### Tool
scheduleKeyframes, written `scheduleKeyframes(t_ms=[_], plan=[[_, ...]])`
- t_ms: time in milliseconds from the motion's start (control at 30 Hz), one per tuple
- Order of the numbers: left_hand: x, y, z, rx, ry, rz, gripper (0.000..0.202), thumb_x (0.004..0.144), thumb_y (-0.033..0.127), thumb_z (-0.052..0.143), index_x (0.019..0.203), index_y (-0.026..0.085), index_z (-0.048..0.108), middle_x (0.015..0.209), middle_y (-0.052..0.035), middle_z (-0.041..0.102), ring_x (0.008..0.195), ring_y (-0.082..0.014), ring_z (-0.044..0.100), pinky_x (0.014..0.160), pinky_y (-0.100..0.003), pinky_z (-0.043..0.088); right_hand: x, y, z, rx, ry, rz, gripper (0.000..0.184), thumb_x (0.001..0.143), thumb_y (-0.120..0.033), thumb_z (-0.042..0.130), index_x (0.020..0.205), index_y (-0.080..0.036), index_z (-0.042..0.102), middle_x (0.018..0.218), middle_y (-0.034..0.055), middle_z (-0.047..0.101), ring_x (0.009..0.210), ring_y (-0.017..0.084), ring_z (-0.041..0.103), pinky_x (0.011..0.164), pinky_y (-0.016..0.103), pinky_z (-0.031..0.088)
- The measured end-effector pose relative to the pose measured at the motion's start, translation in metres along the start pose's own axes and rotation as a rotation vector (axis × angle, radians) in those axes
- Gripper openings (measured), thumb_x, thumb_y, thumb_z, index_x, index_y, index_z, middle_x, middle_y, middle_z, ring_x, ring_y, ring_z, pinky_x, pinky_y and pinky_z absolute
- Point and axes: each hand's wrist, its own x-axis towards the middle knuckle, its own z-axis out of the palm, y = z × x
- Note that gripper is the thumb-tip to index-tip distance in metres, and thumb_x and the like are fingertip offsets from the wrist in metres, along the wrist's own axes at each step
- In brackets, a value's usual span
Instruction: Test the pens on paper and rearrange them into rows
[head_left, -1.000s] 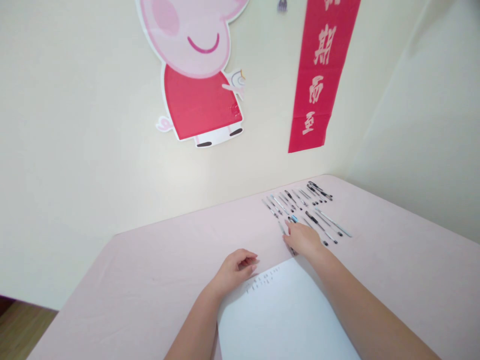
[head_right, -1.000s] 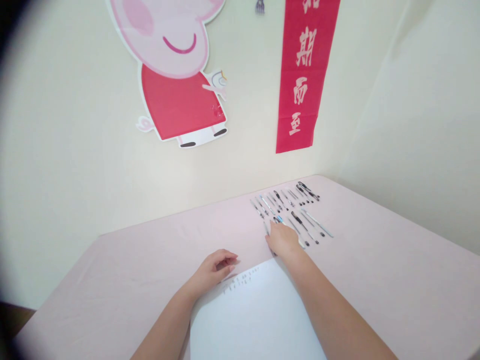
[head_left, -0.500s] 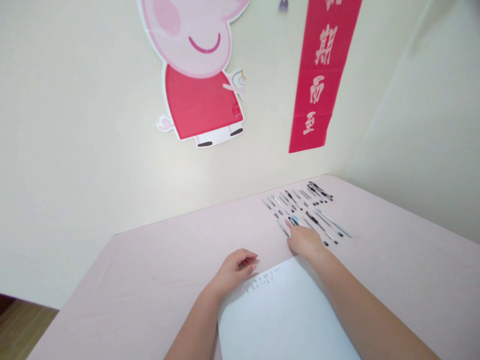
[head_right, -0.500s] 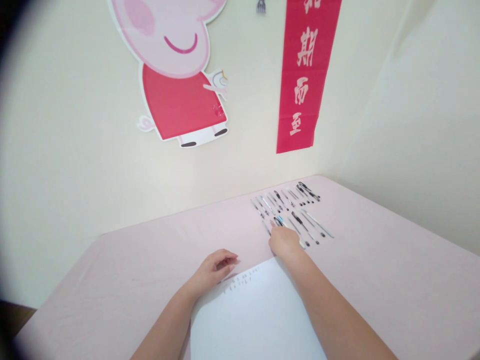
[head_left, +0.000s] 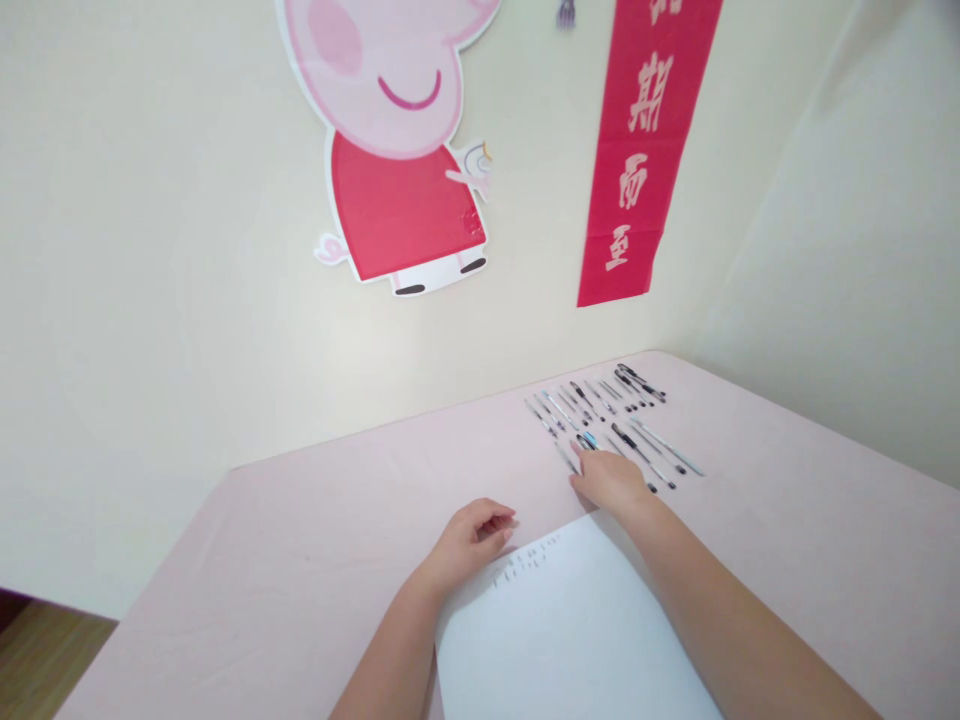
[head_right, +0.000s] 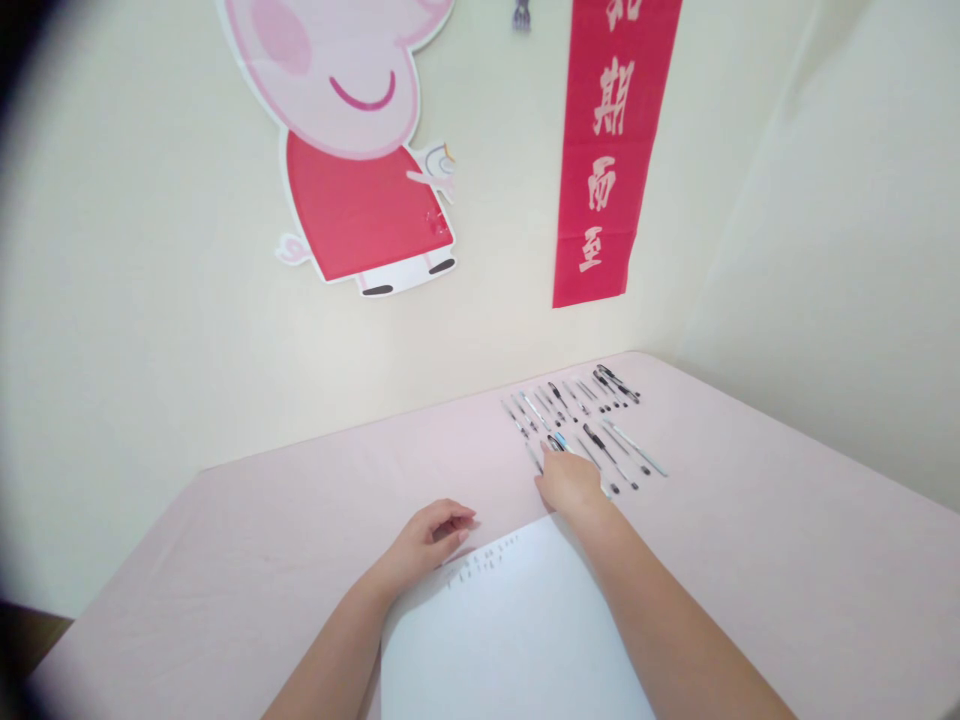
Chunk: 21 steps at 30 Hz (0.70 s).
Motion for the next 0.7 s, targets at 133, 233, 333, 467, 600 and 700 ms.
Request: scheduleKeyframes(t_ms=[133, 233, 333, 467, 600, 700], plan=[[0.000, -0.002, 0.001, -0.006, 0.005, -0.008, 0.024, 0.078, 0.027, 0.056, 0.098, 0.016, 0.063, 0.093, -0.0079, 0.063, 0.081, -0.0147, 0.058, 0.076, -0.028, 0.046, -0.001, -0.002, -0.002, 0.012, 0.034, -0.028, 0.029, 0.079, -0.030, 0.048, 0.102, -0.016, 0.060, 0.094, 0.0122, 0.067, 0.088, 0.025, 0.061, 0.069, 0.031, 0.042], [0.001, -0.001, 0.001, -0.017, 0.010, -0.005, 0.023, 0.078, 0.026, 0.055, 0.097, 0.016, 0.063, 0.093, -0.0078, 0.063, 0.081, -0.0146, 0.058, 0.076, -0.028, 0.046, -0.003, -0.010, 0.001, 0.049, 0.076, -0.137, 0.021, 0.081, -0.032, 0.048, 0.088, -0.017, 0.062, 0.091, 0.0103, 0.067, 0.087, 0.022, 0.061, 0.074, 0.030, 0.040], [0.001, 0.000, 0.001, -0.013, 0.015, 0.003, 0.022, 0.077, 0.024, 0.055, 0.096, 0.016, 0.064, 0.092, -0.0072, 0.063, 0.081, -0.0142, 0.058, 0.075, -0.028, 0.047, -0.010, -0.023, 0.005, 0.112, 0.089, -0.311, 0.017, 0.081, -0.030, 0.050, 0.081, -0.018, 0.062, 0.087, 0.0065, 0.067, 0.085, 0.018, 0.060, 0.081, 0.028, 0.036], [0.001, 0.001, 0.001, 0.002, 0.015, 0.004, 0.022, 0.077, 0.022, 0.054, 0.096, 0.017, 0.063, 0.092, -0.0071, 0.063, 0.080, -0.0144, 0.057, 0.074, -0.028, 0.046, -0.019, -0.037, 0.012, 0.138, 0.064, -0.404, 0.014, 0.080, -0.029, 0.052, 0.082, -0.019, 0.062, 0.087, 0.0054, 0.067, 0.082, 0.017, 0.060, 0.073, 0.025, 0.037], [0.001, 0.002, 0.001, 0.010, 0.019, 0.004, 0.021, 0.077, 0.022, 0.054, 0.095, 0.017, 0.064, 0.092, -0.0063, 0.064, 0.080, -0.0140, 0.057, 0.075, -0.028, 0.046, -0.021, -0.042, 0.018, 0.135, 0.024, -0.446, 0.014, 0.080, -0.029, 0.052, 0.082, -0.019, 0.063, 0.085, 0.0053, 0.067, 0.080, 0.017, 0.059, 0.069, 0.024, 0.036], [0.001, 0.003, 0.001, 0.016, 0.020, -0.002, 0.021, 0.077, 0.022, 0.053, 0.095, 0.017, 0.064, 0.092, -0.0062, 0.063, 0.080, -0.0139, 0.057, 0.074, -0.028, 0.046, -0.020, -0.042, 0.022, 0.128, 0.011, -0.458, 0.015, 0.080, -0.028, 0.052, 0.083, -0.018, 0.063, 0.084, 0.0052, 0.066, 0.078, 0.017, 0.059, 0.067, 0.024, 0.035]])
